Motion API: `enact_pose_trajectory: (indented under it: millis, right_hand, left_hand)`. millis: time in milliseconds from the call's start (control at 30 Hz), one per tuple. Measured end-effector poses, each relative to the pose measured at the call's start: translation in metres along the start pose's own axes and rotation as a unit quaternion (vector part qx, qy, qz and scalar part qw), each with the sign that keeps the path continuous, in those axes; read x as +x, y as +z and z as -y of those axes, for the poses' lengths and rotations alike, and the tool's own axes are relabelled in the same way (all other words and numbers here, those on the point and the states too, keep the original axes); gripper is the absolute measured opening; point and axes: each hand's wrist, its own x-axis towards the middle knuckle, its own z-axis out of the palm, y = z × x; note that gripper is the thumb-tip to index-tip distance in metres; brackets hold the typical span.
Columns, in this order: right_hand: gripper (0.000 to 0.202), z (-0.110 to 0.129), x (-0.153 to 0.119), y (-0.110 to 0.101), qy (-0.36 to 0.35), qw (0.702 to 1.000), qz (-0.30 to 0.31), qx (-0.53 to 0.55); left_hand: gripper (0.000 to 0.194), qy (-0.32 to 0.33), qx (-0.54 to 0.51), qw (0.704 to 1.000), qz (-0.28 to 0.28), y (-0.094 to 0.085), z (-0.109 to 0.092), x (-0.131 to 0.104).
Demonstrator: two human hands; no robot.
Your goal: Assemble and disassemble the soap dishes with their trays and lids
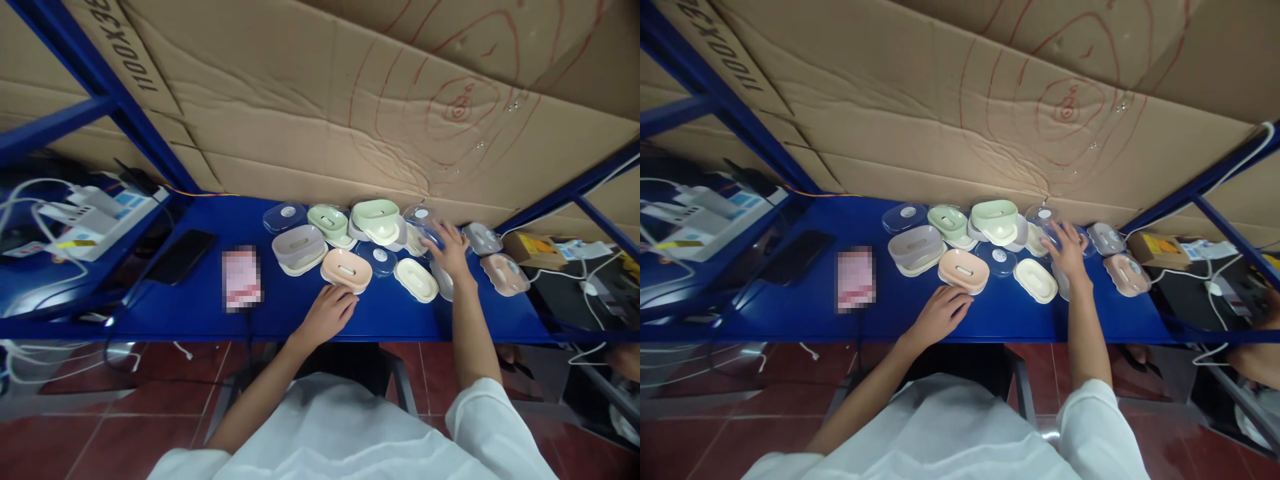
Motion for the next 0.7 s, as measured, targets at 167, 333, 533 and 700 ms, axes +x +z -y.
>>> enact_pose_trajectory:
  millis: [167,333,533,700]
  right_hand:
    - [0.059,-0.001,-0.032,-0.008,0.067,0.996,-0.014,-0.049]
    - [0.053,-0.009,-0.123,-0.011,0.131,0.983,0.056,-0.114]
    - [0.05,-0.013,-0.127,-0.013,0.124,0.976,0.026,-0.175]
    - [0.05,0.016,-0.086,-0.004,0.101,0.986,-0.063,-0.116]
  left_hand:
    - [0.017,0.008,-0.001,1.0,-0.008,0.0,0.0,0.0]
    - [0.017,0.009,-0.009,1.0,-0.002,0.0,0.0,0.002]
    - [0.017,0.025,-0.008,0.999,0.02,0.001,0.002,0.001]
    - [0.015,0.005,-0.016,1.0,-0.023,0.002,0.002,-0.001]
